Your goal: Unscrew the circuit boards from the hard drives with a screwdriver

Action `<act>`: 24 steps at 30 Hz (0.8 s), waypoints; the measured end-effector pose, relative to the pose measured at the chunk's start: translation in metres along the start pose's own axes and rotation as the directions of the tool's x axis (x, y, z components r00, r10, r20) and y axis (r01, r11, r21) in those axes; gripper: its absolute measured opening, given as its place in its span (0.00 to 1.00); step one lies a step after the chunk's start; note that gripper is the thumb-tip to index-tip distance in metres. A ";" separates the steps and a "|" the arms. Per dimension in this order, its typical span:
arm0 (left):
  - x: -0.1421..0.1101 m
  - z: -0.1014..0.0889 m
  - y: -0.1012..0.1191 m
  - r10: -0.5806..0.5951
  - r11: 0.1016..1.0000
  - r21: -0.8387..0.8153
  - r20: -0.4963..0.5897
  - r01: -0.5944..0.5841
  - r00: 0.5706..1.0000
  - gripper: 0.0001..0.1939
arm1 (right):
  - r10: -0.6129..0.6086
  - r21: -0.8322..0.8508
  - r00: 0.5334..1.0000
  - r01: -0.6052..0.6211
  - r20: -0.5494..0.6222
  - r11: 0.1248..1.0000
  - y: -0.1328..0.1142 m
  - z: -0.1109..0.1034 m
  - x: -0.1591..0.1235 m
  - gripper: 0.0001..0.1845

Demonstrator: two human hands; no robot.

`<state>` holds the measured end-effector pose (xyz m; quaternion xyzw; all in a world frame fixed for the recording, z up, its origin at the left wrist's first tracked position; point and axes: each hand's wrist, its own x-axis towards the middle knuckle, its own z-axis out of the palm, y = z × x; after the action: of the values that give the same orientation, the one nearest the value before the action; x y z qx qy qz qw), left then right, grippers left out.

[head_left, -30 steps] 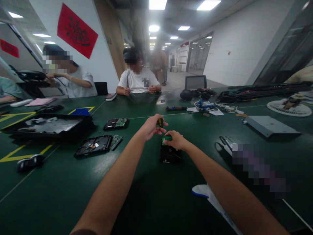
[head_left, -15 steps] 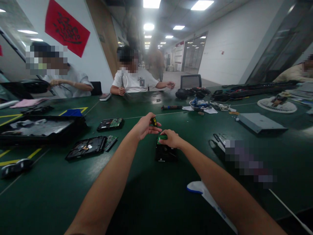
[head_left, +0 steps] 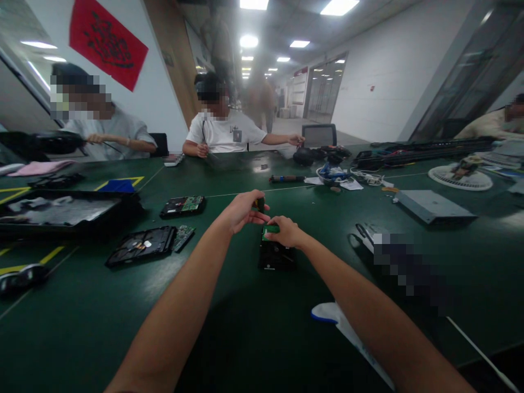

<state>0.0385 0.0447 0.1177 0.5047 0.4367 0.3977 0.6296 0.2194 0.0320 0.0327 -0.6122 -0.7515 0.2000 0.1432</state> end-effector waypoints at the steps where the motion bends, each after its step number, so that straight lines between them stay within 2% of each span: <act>1: 0.001 0.000 0.000 0.009 1.000 0.004 -0.013 -0.009 1.000 0.12 | -0.005 0.000 1.000 0.005 0.000 1.000 0.000 0.000 0.000 0.24; 6: 0.002 0.001 -0.002 0.075 0.991 0.116 -0.033 -0.070 0.997 0.11 | -0.046 -0.012 0.999 0.046 -0.016 0.999 0.002 0.001 0.000 0.24; 11: -0.001 0.004 0.000 0.142 0.970 0.201 -0.008 -0.138 0.990 0.11 | -0.046 -0.028 0.999 0.045 -0.021 0.999 0.004 0.004 0.003 0.26; 24: -0.003 0.002 0.003 0.160 0.963 0.216 0.017 -0.160 0.987 0.13 | -0.041 -0.032 0.999 0.040 -0.029 0.999 0.000 0.003 0.001 0.24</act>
<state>0.0395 0.0415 0.1211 0.6038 0.4354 0.3976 0.5365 0.2180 0.0328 0.0298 -0.6018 -0.7646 0.1763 0.1487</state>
